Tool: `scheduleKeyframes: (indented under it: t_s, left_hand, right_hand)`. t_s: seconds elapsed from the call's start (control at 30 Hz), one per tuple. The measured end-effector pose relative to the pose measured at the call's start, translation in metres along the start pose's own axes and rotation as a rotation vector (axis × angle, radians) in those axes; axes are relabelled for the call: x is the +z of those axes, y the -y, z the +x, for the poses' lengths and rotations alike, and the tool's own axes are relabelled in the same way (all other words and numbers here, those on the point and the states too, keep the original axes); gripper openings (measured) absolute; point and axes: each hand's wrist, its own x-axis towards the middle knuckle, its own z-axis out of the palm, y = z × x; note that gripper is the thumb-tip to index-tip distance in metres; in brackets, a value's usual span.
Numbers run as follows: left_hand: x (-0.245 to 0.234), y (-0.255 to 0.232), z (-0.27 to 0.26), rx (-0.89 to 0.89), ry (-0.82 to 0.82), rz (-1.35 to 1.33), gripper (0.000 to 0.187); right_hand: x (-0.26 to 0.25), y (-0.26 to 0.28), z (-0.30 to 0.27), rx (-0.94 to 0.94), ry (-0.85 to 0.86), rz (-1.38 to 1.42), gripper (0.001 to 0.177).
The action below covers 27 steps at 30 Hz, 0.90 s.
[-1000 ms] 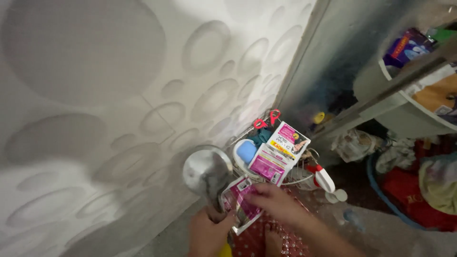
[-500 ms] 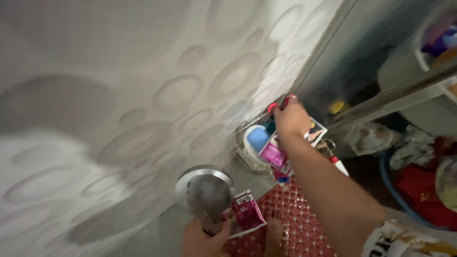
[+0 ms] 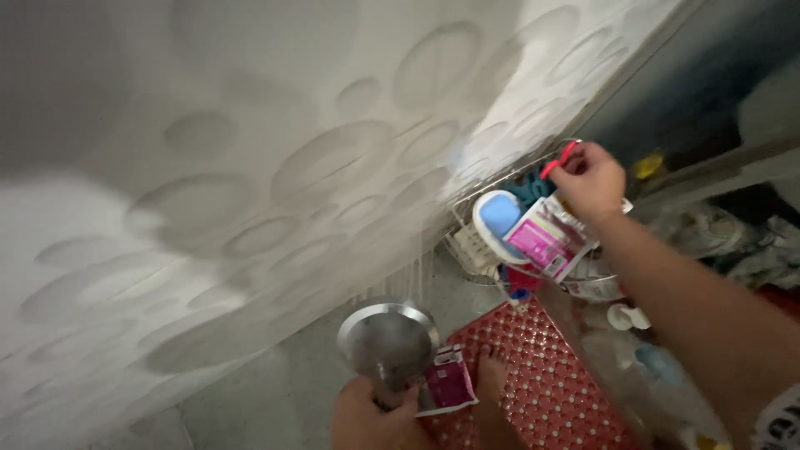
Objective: Cleaning a shower glass door with a sponge and rinsing off a bathroom corner rack using a handheld showerhead.
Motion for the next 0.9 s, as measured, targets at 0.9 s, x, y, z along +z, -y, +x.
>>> scheduleKeyframes:
  t_s: [0.9]
  left_hand:
    - [0.044,0.123,0.045,0.076,0.296,0.312,0.045]
  right_hand:
    - [0.091,-0.113,-0.255,0.49,-0.114,0.491,0.023]
